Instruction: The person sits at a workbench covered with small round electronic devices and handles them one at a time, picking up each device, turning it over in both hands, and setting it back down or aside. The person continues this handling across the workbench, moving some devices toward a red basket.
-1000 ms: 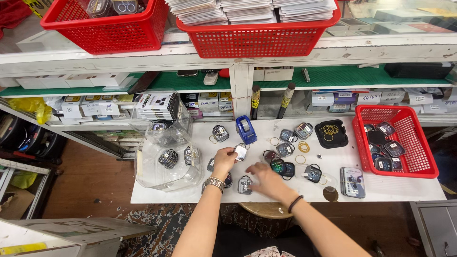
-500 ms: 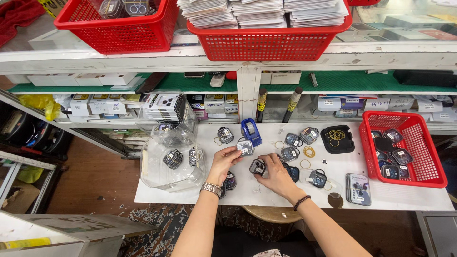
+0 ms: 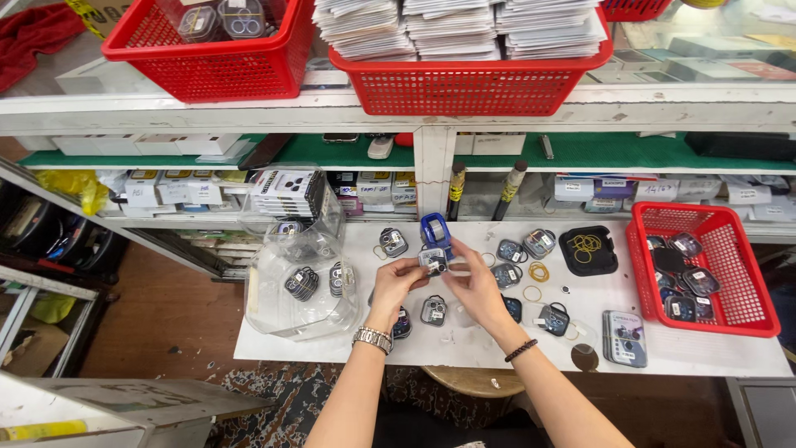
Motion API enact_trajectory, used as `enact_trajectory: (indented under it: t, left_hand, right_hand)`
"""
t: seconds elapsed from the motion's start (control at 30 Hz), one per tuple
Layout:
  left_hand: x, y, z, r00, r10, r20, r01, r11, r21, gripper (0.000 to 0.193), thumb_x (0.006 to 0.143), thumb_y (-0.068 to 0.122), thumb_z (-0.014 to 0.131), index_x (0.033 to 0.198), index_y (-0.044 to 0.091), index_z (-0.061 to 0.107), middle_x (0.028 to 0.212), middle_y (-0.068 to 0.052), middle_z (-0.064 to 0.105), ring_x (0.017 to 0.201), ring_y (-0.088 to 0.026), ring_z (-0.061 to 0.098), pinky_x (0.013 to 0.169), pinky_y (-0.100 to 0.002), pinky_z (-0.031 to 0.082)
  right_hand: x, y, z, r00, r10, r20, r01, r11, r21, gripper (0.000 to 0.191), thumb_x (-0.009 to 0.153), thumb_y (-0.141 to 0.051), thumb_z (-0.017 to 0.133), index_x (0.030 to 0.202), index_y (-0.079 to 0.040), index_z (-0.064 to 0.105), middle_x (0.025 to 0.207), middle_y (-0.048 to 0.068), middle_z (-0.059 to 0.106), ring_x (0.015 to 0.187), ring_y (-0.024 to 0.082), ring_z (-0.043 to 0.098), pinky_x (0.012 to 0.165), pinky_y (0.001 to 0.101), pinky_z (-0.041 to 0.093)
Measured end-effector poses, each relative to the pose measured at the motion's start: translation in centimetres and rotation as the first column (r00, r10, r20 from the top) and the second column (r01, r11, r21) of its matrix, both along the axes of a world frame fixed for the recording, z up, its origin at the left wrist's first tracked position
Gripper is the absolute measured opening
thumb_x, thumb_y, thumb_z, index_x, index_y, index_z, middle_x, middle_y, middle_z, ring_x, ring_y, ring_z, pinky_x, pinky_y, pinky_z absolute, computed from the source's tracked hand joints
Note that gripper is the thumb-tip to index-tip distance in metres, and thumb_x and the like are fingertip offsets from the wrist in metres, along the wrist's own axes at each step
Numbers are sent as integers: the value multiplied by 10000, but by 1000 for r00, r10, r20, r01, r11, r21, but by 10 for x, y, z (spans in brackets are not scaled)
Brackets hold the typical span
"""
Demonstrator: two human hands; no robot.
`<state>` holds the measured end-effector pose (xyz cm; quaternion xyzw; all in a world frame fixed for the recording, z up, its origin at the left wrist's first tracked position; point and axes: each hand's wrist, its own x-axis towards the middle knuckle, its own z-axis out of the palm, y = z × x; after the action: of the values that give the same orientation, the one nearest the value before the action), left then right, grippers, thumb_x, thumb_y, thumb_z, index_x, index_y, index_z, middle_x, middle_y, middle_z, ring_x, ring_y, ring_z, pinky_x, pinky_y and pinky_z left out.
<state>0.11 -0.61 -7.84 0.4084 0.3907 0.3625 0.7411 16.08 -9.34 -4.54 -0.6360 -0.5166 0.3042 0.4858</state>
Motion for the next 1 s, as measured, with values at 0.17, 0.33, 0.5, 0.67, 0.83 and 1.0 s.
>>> enact_trajectory:
  t: [0.17,0.33,0.5,0.67,0.83,1.0]
  left_hand:
    - [22,-8,1,989,-98,110,107,991,-79,297,963,65,651,1226,-71,675,1129,-128,740,992,-194,727,906,-316,622]
    - [40,-13,0,957,-64,281,108,984,-143,426,967,59,610,1382,-31,585,1213,-110,707,1053,-180,694,938,-327,598]
    - [51,-14,6,972,-110,205,113,994,-1,517,957,80,628,1465,21,551,1158,-59,646,1060,-148,665,942,-345,624]
    - [50,-11,14,969,-243,50,239,967,85,546,931,123,709,1435,-14,547,1207,-94,726,1070,-162,693,919,-312,595]
    - [44,-13,23,957,-273,-101,291,893,343,634,829,109,822,1406,-2,583,1196,-114,726,1089,-168,696,906,-312,606]
    - [47,-24,36,931,-163,-326,314,813,491,661,746,167,878,1352,48,643,1154,-102,772,1069,-172,736,866,-307,611]
  right_hand:
    - [13,-4,28,972,47,232,-39,998,-38,567,826,-113,790,1357,-129,592,1215,85,608,856,197,712,757,294,613]
    - [26,-6,20,997,33,-76,-36,998,-41,584,837,-74,768,1375,-107,544,1117,71,605,895,142,657,748,280,577]
    - [30,-12,9,991,-22,-135,24,1000,19,502,885,-18,727,1366,-74,595,1080,60,673,936,110,662,787,269,576]
    - [31,-19,11,959,136,-248,-107,986,128,525,872,-5,688,1374,-40,536,1202,39,648,1064,121,664,860,269,595]
    - [51,-19,12,908,61,-416,-95,994,-61,454,977,-85,584,1423,-12,543,1353,92,672,1132,139,675,854,270,561]
    - [63,-18,9,943,127,-307,-152,987,-57,465,957,-70,603,1409,32,560,1300,124,703,1116,137,686,898,261,576]
